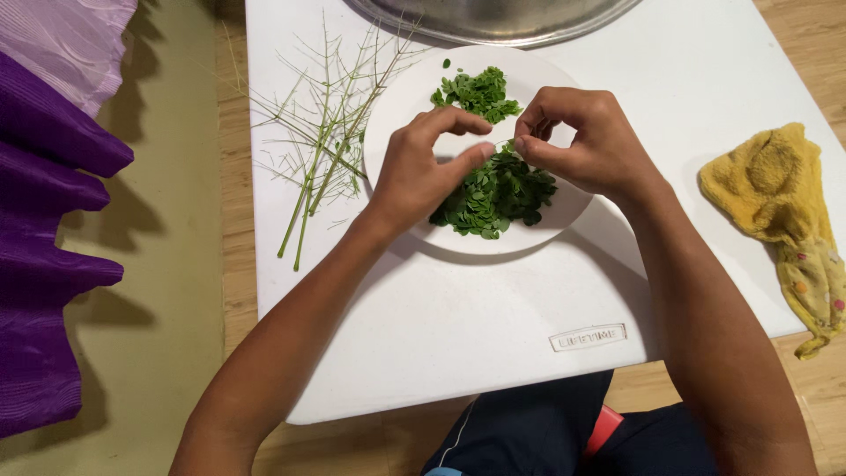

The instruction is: The person picks small green leaves from thin stems and places them into a white bowl on a cutting board. The person repeatedly removes leaves from the stems by hand and accumulates them in the bowl.

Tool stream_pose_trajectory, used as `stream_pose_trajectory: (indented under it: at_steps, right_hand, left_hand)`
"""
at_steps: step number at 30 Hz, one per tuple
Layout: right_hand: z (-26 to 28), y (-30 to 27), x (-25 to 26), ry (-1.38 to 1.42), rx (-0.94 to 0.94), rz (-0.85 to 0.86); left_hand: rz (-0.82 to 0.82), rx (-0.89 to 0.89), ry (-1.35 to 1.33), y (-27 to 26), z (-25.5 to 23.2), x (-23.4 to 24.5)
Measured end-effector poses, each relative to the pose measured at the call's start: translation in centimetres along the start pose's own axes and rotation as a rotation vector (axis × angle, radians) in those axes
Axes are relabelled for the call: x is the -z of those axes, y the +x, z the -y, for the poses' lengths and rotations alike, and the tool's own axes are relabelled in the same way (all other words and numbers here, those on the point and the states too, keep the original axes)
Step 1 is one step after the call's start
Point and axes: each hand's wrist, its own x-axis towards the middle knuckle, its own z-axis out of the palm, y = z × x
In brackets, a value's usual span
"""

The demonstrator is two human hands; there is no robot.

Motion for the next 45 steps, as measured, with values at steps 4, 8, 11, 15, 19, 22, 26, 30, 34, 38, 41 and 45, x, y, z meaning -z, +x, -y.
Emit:
stream_pose_trajectory:
  at_steps: [4,8,11,15,19,22,26,30,34,38,41,45]
  right_hand:
    - [0.2,0.1,-0.2,0.027,0.017,0.024]
    - [0.5,-0.2,-0.3,0.064,0.036,0.059]
    - [0.5,-0.3,-0.3,0.057,-0.02,0.068]
    - [-0.3,-0.3,-0.2,-0.046,-0.053,0.074]
    - [-1.3,-0.2,0.4,-0.138,-0.055,0.165]
    - [-1.8,-0.1,0.4,-0.191,-0.116,0.173]
    - [-2.6,1.2,0.1,-0.28,-0.245,-0.002]
    - [-3.5,3.9,-0.7,-0.353,-0.304,-0.057]
    - [-4.1,5.2,-1.8,-0.371,-0.317,-0.043]
    - [-4.5,6.1,-2.5,-0.329,-0.415,-0.03]
    - [-4.5,5.6,-2.5,-0.29,-0.397,-0.063]
    - [-3.6,4.2,-1.7,-0.359,-0.147,-0.09]
  left_hand:
    - [-0.003,-0.076,0.026,-0.3,-0.7,-0.4]
    - [0.043,0.015,0.066,-0.5,-0.6,-0.6]
    - [0.047,-0.04,0.095,-0.6,0.0,-0.7]
    - [-0.007,-0.057,0.18,-0.2,1.5,-0.9]
    - [-0.152,0.002,0.26,0.4,3.2,2.3]
    - [-0.234,0.189,0.47,0.8,4.1,5.1]
    - [-0.313,0.247,0.637,0.3,4.7,6.9]
    - [-0.292,0.293,0.683,0.8,5.2,6.1]
    - [-0.28,0.243,0.66,0.8,5.0,4.7]
    - [-0.224,0.205,0.623,0.3,4.4,4.5]
    - [-0.214,0.21,0.614,0.4,4.3,4.3]
    - [-0.23,0.136,0.567,0.7,4.0,3.7]
